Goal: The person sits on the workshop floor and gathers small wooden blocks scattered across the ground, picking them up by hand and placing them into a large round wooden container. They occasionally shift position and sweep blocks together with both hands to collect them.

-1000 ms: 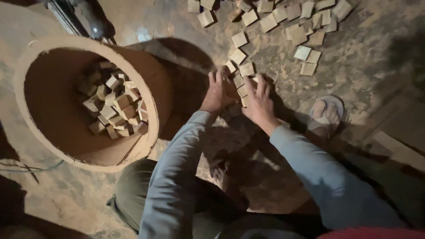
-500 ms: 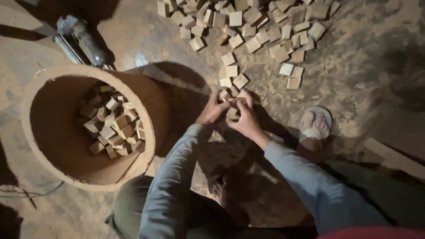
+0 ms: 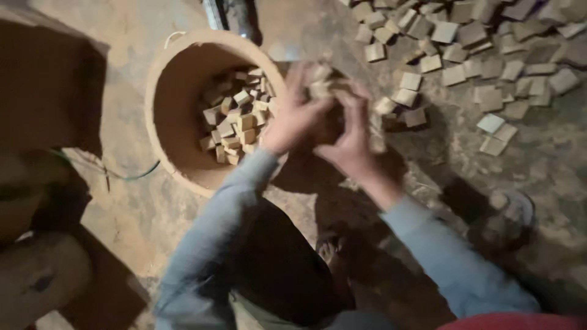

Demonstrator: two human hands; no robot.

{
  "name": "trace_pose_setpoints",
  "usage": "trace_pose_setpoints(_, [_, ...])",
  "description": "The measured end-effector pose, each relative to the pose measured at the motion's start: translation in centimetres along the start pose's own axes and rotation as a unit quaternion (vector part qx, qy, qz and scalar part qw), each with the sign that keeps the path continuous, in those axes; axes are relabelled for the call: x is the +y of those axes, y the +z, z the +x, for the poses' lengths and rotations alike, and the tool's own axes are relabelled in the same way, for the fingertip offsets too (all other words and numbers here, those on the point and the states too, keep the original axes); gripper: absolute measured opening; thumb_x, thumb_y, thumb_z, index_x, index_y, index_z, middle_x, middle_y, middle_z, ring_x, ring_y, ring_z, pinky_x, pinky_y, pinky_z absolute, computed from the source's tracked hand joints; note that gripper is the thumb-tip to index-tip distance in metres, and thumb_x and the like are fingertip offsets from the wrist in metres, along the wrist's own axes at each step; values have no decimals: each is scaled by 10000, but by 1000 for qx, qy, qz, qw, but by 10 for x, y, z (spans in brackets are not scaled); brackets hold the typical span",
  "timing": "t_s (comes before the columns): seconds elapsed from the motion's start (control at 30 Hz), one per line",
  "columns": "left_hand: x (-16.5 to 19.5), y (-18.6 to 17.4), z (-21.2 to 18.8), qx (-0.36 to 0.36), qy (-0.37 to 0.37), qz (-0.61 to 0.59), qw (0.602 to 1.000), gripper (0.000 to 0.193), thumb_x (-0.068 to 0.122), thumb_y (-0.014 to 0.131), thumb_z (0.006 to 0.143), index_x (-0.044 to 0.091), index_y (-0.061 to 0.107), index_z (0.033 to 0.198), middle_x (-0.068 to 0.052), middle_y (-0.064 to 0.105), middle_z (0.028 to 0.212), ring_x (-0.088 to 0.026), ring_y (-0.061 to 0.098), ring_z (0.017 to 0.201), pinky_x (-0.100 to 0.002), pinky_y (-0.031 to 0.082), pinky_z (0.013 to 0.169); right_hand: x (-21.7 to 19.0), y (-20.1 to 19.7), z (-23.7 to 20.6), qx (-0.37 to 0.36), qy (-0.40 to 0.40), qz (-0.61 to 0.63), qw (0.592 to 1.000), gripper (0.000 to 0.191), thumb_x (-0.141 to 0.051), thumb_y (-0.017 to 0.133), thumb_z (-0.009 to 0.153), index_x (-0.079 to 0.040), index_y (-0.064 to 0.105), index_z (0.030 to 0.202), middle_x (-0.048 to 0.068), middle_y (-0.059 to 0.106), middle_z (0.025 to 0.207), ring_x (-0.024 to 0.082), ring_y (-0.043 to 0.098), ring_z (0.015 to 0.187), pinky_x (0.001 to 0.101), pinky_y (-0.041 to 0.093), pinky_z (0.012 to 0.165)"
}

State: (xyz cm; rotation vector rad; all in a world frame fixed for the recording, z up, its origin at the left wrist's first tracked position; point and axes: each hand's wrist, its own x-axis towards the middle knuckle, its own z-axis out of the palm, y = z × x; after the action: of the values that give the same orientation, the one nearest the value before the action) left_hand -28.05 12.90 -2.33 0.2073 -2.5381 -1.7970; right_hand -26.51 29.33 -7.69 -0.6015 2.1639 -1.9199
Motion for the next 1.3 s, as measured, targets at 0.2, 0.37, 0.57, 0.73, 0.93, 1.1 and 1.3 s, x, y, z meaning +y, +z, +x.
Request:
trace_pose_setpoints(0.2, [42,-139,-56,94,-132,139,977,532,356,703,998,98,540,1434,-153,551,1408,-239,603,1274,-365,546,1002,-75,94,39,-159,-62,43,984,1151,-125,950,644,-147,267,1570,268,-28,1658,502,100,1543,495,320,1223])
trace_pose_setpoints(0.37, [69,-108,-63,116,-105,530,834,658,371,810,1000,4,536,1471,-316,483,1431,-488,496,1294,-572,478,989,-9,24,11,-74,-132,-141,978,861,-409,810,943,-112,313,1580,171,269,1676,319,336,1563,437,424,1303])
trace_pose_setpoints(0.57, [95,5,-43,-59,100,416,902,683,405,824,961,44,509,1448,-190,587,1422,-350,578,1296,-439,553,1020,132,-217,-7,219,244,-330,885,906,-358,767,949,-71,256,1641,273,75,1698,451,182,1545,577,293,1221])
trace_pose_setpoints(0.73, [59,122,-50,-307,53,411,857,725,485,742,866,77,499,1414,-191,586,1298,-353,603,1069,-492,545,819,176,-265,-20,96,254,-524,807,801,-524,661,1097,-141,293,1696,258,102,1713,546,98,1539,747,120,1206])
trace_pose_setpoints(0.93, [4,117,-53,-431,-42,520,736,583,450,685,928,140,507,1389,-114,585,1311,-312,589,1169,-501,527,893,147,-141,-63,64,127,-557,818,841,-489,729,941,-162,367,1626,231,104,1690,534,70,1533,756,66,1187])
trace_pose_setpoints(1.1, [-13,69,-25,-236,2,442,865,697,454,709,909,95,489,1463,-169,604,1254,-375,602,1099,-505,536,853,132,-114,-114,-103,85,-710,692,875,-313,749,896,-283,365,1681,142,202,1740,439,142,1599,654,83,1271])
trace_pose_setpoints(1.3, [-17,43,-12,-177,-21,399,899,673,448,709,934,74,484,1446,-184,619,1243,-400,611,1105,-514,535,819,170,-185,-92,86,110,-470,871,719,-350,725,1161,-172,304,1716,196,213,1748,418,201,1630,644,158,1316])
